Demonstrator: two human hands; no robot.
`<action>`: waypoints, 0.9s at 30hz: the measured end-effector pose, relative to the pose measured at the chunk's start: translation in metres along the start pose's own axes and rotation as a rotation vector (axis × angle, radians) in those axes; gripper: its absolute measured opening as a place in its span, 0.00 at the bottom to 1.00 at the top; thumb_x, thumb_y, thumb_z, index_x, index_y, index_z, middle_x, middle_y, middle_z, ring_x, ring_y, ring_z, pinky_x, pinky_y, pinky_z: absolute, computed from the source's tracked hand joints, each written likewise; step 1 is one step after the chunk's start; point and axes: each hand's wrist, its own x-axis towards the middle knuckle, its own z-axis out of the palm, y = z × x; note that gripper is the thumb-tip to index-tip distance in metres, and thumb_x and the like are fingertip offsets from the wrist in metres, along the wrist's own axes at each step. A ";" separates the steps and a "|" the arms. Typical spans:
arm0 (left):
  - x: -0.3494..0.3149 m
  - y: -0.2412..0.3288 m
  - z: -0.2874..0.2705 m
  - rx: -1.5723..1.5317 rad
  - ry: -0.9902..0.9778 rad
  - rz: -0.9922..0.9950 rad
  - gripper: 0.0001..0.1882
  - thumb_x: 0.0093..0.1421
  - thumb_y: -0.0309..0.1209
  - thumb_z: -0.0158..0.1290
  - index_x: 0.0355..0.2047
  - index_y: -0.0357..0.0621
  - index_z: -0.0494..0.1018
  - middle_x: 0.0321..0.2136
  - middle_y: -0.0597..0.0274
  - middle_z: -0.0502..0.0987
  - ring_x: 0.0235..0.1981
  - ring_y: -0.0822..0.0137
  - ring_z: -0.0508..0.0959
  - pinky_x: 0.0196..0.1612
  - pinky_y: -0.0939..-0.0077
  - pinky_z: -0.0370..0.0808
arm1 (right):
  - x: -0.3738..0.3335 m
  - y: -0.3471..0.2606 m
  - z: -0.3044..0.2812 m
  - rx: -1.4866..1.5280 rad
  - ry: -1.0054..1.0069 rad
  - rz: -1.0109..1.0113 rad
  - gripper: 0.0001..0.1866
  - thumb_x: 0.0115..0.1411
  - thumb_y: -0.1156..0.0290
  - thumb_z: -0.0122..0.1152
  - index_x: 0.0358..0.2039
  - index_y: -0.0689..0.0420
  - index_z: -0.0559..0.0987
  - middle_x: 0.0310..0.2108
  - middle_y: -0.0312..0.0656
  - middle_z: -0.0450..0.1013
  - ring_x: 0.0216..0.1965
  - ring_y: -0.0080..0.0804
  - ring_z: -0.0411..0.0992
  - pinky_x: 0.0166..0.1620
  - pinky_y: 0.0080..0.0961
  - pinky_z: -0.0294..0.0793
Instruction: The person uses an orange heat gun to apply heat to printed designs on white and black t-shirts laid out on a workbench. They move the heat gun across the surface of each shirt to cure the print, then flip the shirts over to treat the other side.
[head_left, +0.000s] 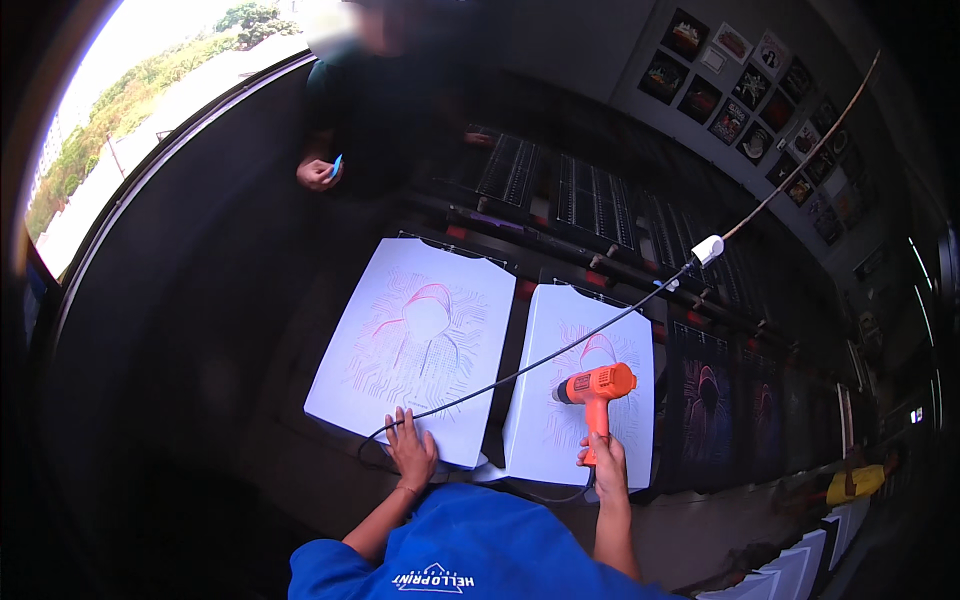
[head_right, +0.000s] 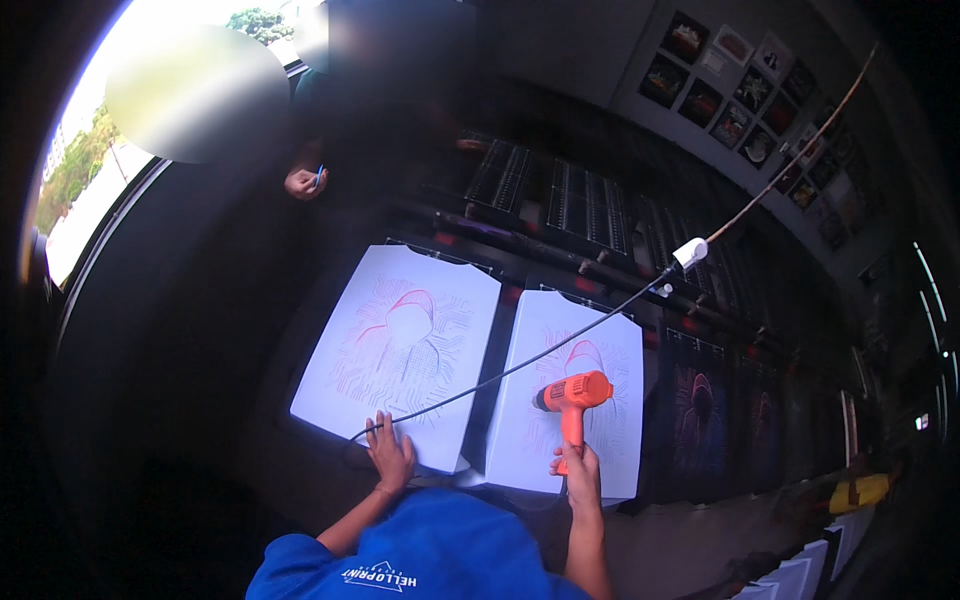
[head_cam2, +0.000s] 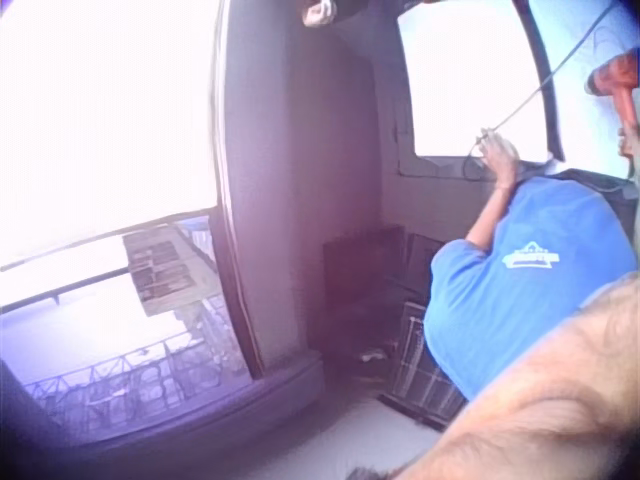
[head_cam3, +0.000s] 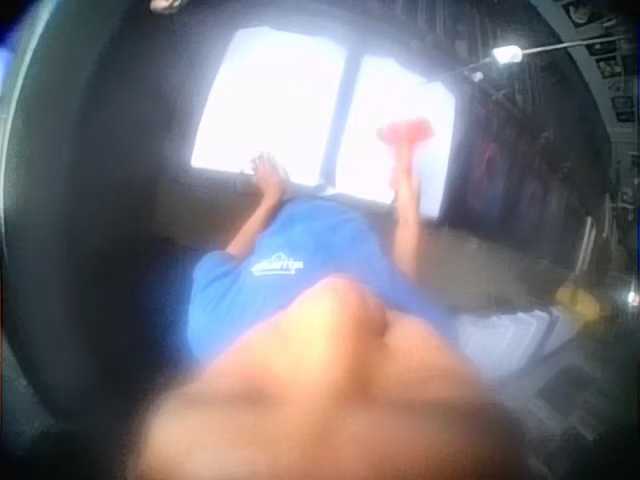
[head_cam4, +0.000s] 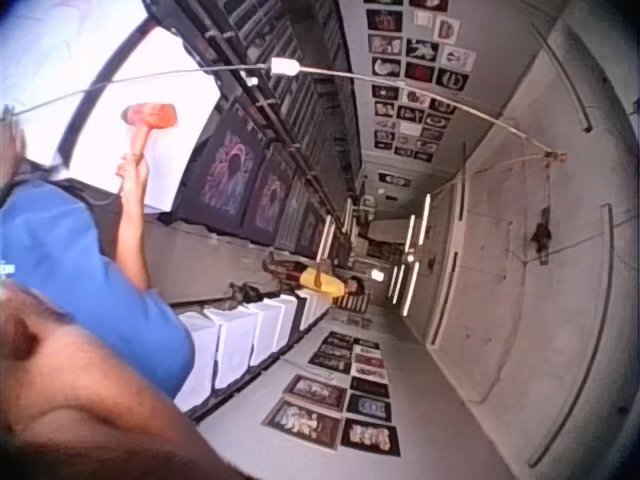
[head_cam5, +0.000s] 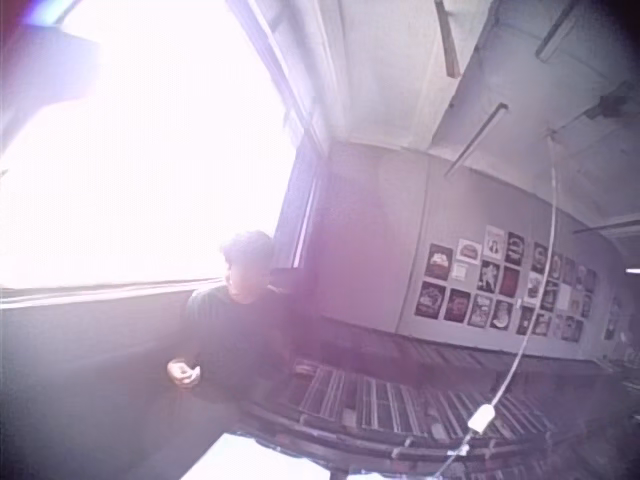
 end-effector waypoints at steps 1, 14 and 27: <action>0.001 0.001 0.000 0.006 -0.010 0.011 0.33 0.57 0.33 0.50 0.63 0.41 0.58 0.65 0.48 0.56 0.68 0.44 0.47 0.62 0.37 0.50 | -0.001 0.001 0.003 -0.094 -0.010 -0.011 0.16 0.64 0.62 0.56 0.41 0.64 0.71 0.30 0.40 0.71 0.24 0.24 0.72 0.26 0.24 0.75; 0.006 0.004 0.009 0.054 0.021 0.039 0.31 0.60 0.33 0.49 0.63 0.40 0.57 0.66 0.49 0.55 0.68 0.45 0.47 0.63 0.41 0.49 | -0.024 0.016 -0.009 -0.040 -0.186 0.061 0.18 0.63 0.62 0.57 0.43 0.65 0.71 0.33 0.41 0.73 0.27 0.23 0.72 0.30 0.22 0.74; -0.088 0.038 0.030 0.503 0.128 -0.142 0.33 0.62 0.36 0.48 0.65 0.42 0.52 0.65 0.45 0.55 0.64 0.44 0.56 0.61 0.44 0.58 | -0.103 0.035 -0.260 0.332 0.114 -0.068 0.25 0.65 0.58 0.54 0.54 0.64 0.66 0.37 0.47 0.73 0.28 0.29 0.73 0.25 0.23 0.74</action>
